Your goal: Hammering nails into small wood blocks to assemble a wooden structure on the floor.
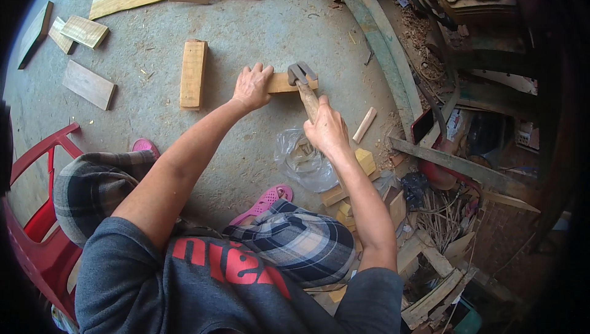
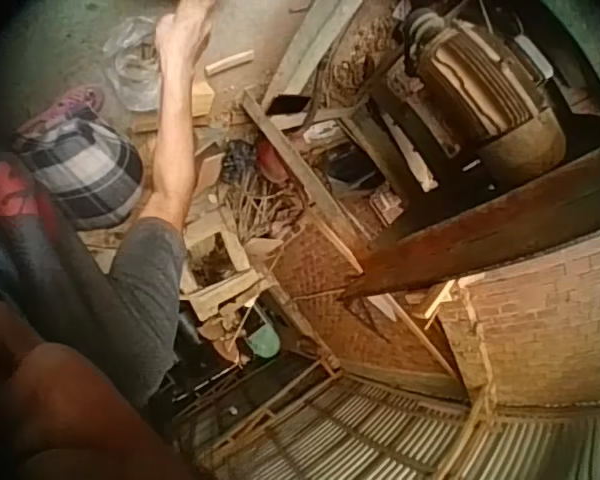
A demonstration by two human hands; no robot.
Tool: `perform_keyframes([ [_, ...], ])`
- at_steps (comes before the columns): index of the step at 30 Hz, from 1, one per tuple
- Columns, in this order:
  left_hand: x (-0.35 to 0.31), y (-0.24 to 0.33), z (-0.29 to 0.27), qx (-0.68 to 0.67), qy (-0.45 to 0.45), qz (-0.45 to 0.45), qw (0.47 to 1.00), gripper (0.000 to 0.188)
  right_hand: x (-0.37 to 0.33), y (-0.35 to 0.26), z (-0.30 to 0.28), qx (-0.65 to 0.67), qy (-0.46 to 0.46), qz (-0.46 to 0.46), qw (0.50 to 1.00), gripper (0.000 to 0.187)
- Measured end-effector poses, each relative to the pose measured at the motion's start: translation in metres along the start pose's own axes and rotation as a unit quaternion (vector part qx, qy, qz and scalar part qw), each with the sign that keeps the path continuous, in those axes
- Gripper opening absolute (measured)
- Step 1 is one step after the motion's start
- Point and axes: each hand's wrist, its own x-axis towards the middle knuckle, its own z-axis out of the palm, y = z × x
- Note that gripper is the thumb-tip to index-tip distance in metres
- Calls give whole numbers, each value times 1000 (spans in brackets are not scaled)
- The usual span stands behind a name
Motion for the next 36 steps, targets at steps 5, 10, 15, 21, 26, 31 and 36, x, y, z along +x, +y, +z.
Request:
perform_keyframes([
  [5,6,-12,-1,15,-8,-25,1000,52,2,-20,-30,86,19,12,996,42],
  [10,3,-1,-10,95,39,37,994,49,2,-23,-31,167,55,11,984,46],
  [15,14,-3,4,27,5,42,999,45,15,-19,-13,142,-43,54,987,45],
  [21,15,-13,5,16,39,55,998,44,10,-65,-66,193,185,-117,956,41],
  [26,16,2,6,13,11,91,996,46,16,8,4,-21,-24,-23,999,47],
  [31,21,-5,9,1,10,47,999,45,7,-9,-44,111,-47,79,990,47],
  [36,21,-11,4,12,36,49,998,46,9,-70,-82,269,249,-77,927,46],
])
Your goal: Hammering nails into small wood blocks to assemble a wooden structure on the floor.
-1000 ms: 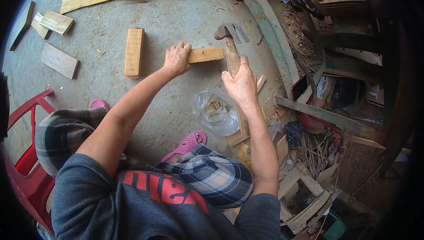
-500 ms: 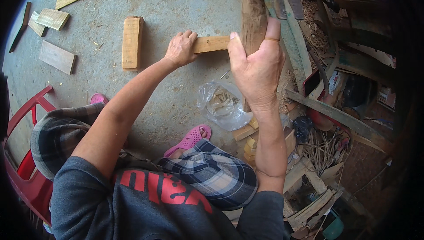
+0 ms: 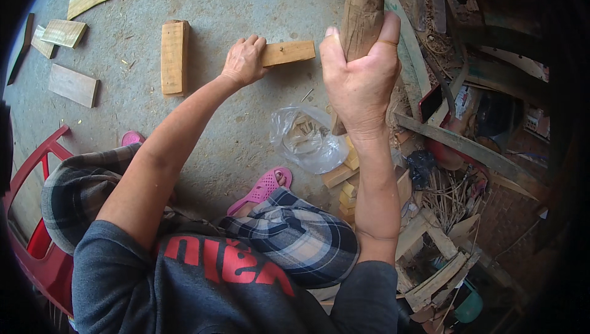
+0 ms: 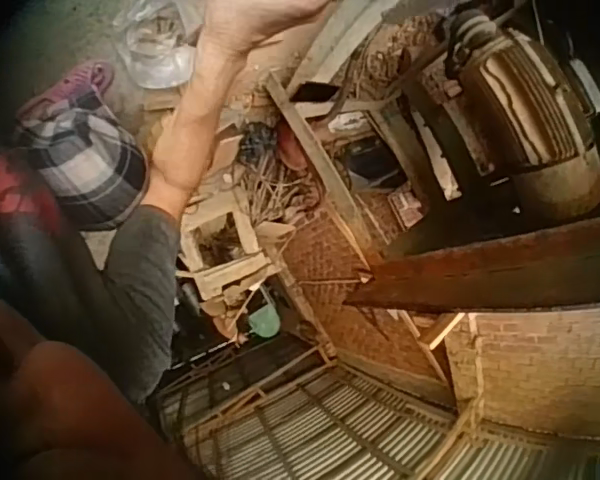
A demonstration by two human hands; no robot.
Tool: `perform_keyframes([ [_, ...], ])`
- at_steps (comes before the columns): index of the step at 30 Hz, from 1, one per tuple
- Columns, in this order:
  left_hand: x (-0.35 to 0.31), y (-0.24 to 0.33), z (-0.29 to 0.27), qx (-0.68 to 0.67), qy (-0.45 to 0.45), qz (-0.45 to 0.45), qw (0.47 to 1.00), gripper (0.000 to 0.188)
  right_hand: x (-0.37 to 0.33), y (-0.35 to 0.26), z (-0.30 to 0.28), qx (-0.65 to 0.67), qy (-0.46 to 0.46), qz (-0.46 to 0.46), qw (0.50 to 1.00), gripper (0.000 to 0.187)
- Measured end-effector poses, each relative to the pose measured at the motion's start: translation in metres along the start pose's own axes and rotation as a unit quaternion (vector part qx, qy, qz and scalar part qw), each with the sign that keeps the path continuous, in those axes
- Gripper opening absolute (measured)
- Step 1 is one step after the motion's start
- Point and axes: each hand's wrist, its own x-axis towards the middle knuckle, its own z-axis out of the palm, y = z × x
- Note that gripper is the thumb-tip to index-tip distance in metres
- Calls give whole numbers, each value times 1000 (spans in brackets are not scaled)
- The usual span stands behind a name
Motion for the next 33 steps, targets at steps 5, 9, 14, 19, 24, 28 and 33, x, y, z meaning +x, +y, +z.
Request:
perform_keyframes([
  [5,-5,9,14,0,5,34,999,45,-42,118,32,-140,-327,188,915,47],
  [9,-1,2,5,-16,-10,16,1000,44,-54,92,30,-161,-311,175,920,47],
  [14,-4,4,2,-12,-26,4,1000,48,-74,105,24,1,-212,275,938,44],
  [19,-4,5,2,-7,-14,11,1000,51,-106,140,19,121,-149,317,929,39],
  [24,-3,4,4,-4,-13,15,1000,52,-130,154,17,217,-156,398,878,35],
  [28,-5,6,5,-3,-8,10,1000,51,-141,161,11,299,-186,412,841,35],
  [33,-23,14,12,49,52,43,996,47,-139,150,-14,534,-204,417,706,37],
])
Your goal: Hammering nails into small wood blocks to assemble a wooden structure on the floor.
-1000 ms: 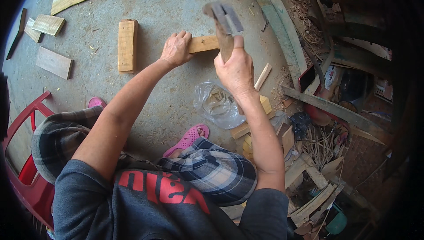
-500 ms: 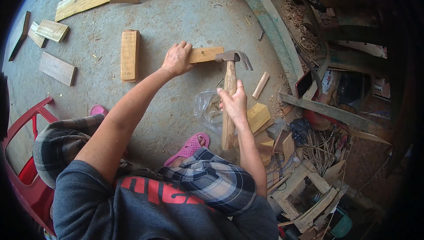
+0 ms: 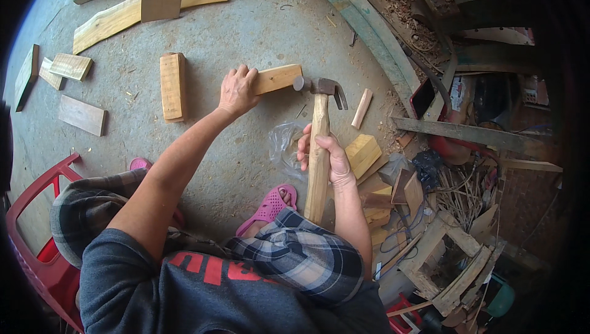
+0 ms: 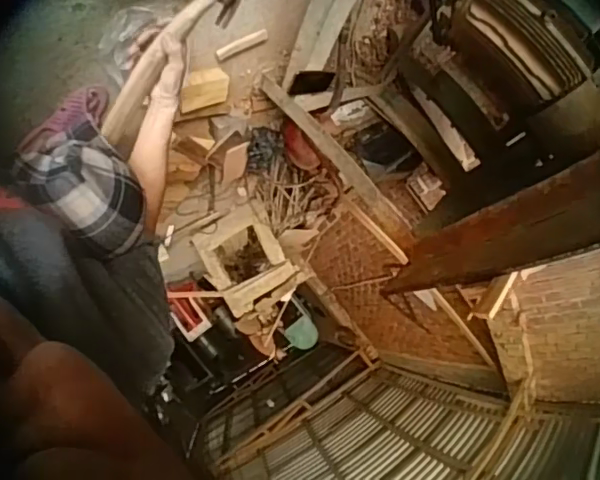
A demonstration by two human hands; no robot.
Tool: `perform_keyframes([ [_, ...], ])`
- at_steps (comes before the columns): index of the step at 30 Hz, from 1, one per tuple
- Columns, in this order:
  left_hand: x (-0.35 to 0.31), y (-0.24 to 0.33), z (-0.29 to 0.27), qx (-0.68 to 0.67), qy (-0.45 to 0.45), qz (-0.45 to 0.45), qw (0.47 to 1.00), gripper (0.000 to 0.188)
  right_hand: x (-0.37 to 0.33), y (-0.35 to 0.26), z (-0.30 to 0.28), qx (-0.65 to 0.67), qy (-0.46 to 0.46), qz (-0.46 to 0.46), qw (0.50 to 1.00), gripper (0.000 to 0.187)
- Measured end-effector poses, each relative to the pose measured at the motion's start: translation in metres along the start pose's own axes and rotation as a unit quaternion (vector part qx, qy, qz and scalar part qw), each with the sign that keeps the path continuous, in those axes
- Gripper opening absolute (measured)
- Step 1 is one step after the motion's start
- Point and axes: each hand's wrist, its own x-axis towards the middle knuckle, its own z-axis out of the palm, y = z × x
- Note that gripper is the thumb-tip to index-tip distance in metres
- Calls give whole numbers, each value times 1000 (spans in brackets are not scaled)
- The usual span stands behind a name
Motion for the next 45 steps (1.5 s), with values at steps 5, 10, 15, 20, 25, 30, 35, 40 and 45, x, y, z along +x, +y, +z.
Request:
perform_keyframes([
  [5,-2,1,4,-3,0,-3,1000,46,6,12,5,-298,156,-43,941,45],
  [10,-15,2,19,38,69,41,996,49,26,8,16,-188,50,-67,979,39],
  [15,-21,6,21,40,82,46,995,47,50,-4,16,-225,2,-32,974,31],
  [20,-21,7,13,18,44,33,998,46,60,-11,18,-242,-39,-4,969,32],
  [25,-7,-11,1,-14,-22,61,998,44,69,-15,21,-245,-54,9,968,36],
  [30,22,-28,-13,-40,-108,174,978,51,72,-18,16,-256,-49,30,965,43],
  [35,51,-26,-21,0,-191,154,969,74,54,-28,17,-313,-61,58,946,49],
  [40,71,-30,-16,15,-251,118,961,78,38,-42,33,-218,-86,11,972,79],
  [45,32,-15,-13,16,-60,69,996,92,35,-35,19,-165,-128,-20,978,96],
])
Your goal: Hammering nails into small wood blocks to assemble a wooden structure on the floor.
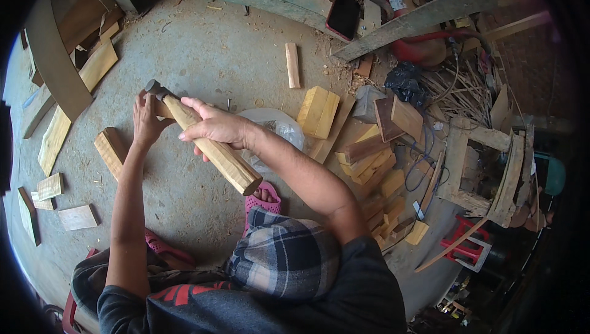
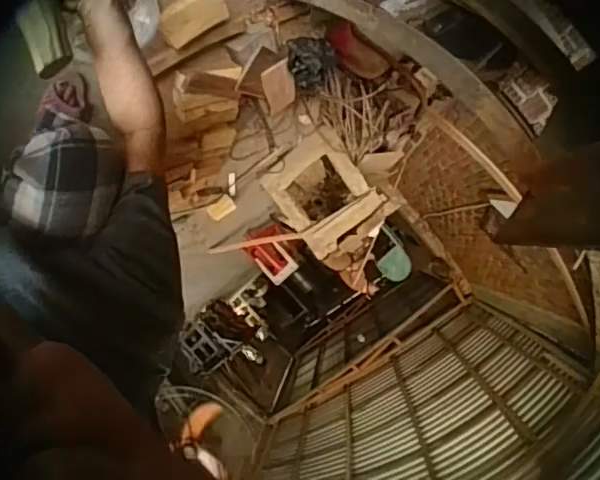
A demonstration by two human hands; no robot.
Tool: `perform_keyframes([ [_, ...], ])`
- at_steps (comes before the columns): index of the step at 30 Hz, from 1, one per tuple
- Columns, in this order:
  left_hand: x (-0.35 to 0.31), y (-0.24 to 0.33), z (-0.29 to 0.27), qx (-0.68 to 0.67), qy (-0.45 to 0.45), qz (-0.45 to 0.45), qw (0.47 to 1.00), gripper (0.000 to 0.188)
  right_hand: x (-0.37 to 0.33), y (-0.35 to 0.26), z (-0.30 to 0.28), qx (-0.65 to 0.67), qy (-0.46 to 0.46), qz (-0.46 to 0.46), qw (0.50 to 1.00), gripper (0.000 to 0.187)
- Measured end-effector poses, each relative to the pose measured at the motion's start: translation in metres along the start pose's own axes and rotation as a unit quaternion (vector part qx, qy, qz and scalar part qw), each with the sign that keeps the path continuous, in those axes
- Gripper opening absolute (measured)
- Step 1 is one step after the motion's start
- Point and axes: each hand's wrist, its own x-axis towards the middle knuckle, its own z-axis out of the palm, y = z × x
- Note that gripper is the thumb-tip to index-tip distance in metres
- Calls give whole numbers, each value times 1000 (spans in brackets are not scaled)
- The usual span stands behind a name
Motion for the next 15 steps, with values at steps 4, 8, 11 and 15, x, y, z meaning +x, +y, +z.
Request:
perform_keyframes([
  [4,-84,14,57,-125,193,-117,966,69,12,9,-6,65,-47,-25,996,95],
  [8,-135,125,88,-196,104,78,972,38,21,19,-6,50,-22,-51,997,95],
  [11,-94,173,119,-117,-43,206,971,31,19,22,-10,41,-25,-61,997,96],
  [15,-1,235,170,-238,-21,84,967,24,23,25,-10,-1,-25,-83,996,95],
])
